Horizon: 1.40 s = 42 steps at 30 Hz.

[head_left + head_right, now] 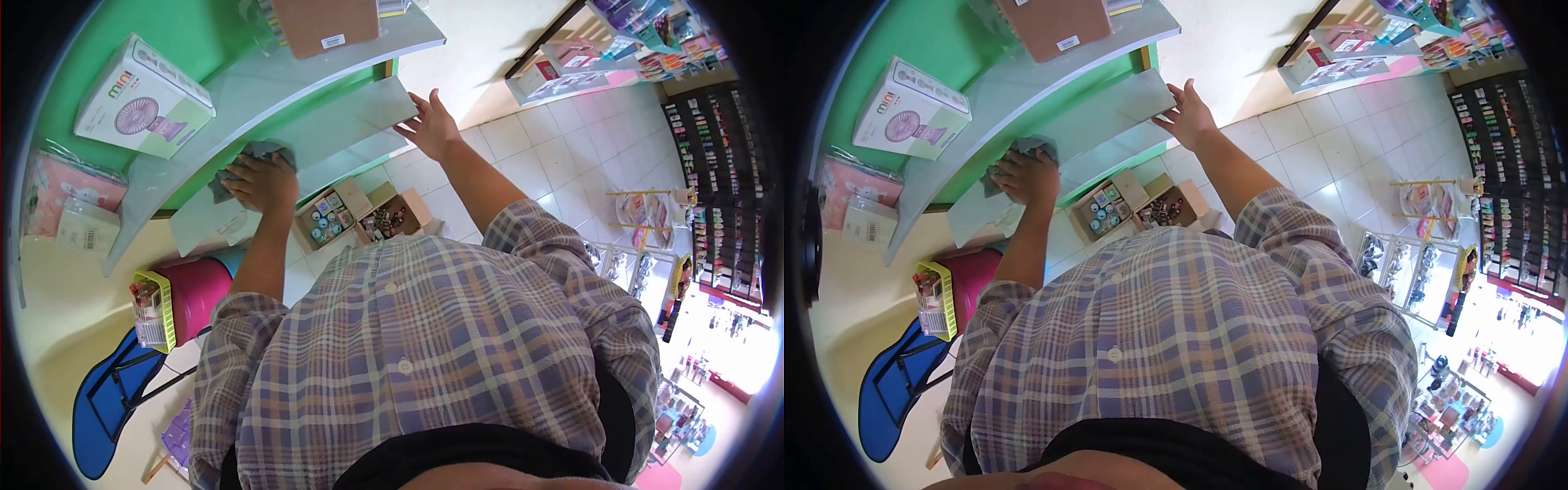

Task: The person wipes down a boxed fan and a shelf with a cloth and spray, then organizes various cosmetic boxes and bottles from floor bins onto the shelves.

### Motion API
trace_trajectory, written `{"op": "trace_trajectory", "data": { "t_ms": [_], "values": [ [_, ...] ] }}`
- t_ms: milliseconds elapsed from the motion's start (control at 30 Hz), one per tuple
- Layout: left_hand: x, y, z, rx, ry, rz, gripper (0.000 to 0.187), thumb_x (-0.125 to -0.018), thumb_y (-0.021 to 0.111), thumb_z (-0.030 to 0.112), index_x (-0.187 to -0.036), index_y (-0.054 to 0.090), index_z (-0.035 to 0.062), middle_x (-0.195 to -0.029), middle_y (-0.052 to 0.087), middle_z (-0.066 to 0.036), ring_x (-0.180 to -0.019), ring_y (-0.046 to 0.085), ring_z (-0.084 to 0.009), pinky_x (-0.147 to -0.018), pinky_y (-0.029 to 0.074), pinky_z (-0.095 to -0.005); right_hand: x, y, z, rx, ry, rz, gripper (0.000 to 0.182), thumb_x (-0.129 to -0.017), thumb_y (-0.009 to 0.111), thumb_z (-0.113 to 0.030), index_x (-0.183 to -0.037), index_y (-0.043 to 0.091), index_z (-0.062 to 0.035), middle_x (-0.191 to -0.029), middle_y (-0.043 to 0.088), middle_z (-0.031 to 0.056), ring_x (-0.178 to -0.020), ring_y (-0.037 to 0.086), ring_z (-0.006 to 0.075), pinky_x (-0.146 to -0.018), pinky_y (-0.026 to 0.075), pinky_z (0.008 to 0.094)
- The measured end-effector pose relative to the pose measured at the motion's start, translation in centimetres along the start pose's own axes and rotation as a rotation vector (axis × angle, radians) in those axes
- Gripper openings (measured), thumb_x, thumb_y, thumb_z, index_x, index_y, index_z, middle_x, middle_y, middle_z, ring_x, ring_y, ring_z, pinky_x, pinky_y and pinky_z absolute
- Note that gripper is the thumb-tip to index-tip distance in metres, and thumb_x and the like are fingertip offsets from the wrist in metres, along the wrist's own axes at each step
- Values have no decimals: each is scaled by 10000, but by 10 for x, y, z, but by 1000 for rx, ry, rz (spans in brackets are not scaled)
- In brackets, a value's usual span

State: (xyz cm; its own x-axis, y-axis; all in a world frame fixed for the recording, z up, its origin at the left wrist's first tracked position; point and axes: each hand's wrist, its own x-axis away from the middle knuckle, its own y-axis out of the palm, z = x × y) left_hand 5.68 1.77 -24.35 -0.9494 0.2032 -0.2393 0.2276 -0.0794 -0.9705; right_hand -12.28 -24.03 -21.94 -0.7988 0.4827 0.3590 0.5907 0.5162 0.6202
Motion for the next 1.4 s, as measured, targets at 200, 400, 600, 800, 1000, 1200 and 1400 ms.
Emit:
{"op": "trace_trajectory", "data": {
  "t_ms": [200,400,600,800,1000,1200,1400],
  "values": [
    [14,-24,59,81,121,-66,755,-947,373,485,-1482,207,-20,-1534,153,-287,-1397,142,-518,-1140,126,-546,17,8,7,-23,44,-87,710,-992,183,-590,-1528,148,-125,-1537,236,41,-1330,347,328,-1094,291,481],
    [7,-13,87,339,500,126,508,-977,389,285,-1353,434,-53,-1409,398,-297,-1341,296,-500,-1129,215,-500,18,12,1,3,109,-81,722,-977,149,-626,-1522,204,-155,-1520,281,24,-1332,341,317,-1099,254,493],
    [-14,2,80,1288,195,-51,328,-950,395,177,-1073,560,-79,-1063,604,-291,-973,564,-480,-890,451,-496,19,20,2,4,147,-74,762,-948,132,-678,-1524,202,-184,-1516,288,-9,-1339,337,310,-1103,226,499],
    [14,-9,152,1187,252,-65,385,-905,452,149,-1166,516,-128,-1231,507,-355,-1140,503,-469,-1009,382,-484,15,22,2,-22,198,-76,810,-908,172,-738,-1522,216,-210,-1521,286,-14,-1357,309,315,-1101,210,521],
    [15,-29,171,437,481,-47,540,-920,430,248,-1328,438,-105,-1476,313,-284,-1392,211,-476,-1165,123,-488,8,34,17,-145,216,-166,847,-899,169,-751,-1515,232,-174,-1529,290,26,-1358,308,293,-1114,190,521],
    [11,-33,174,200,619,-151,572,-914,440,295,-1346,453,-79,-1484,325,-261,-1438,144,-407,-1178,50,-468,0,39,23,-64,196,-157,850,-897,136,-753,-1466,342,-156,-1454,404,34,-1298,378,254,-1101,231,510],
    [2,-14,156,290,959,67,465,-930,479,273,-1213,537,-91,-1402,420,-292,-1358,316,-451,-1133,220,-508,2,47,18,-49,203,-92,838,-903,131,-745,-1439,378,-150,-1408,424,23,-1257,398,240,-1091,254,501]
  ]
}}
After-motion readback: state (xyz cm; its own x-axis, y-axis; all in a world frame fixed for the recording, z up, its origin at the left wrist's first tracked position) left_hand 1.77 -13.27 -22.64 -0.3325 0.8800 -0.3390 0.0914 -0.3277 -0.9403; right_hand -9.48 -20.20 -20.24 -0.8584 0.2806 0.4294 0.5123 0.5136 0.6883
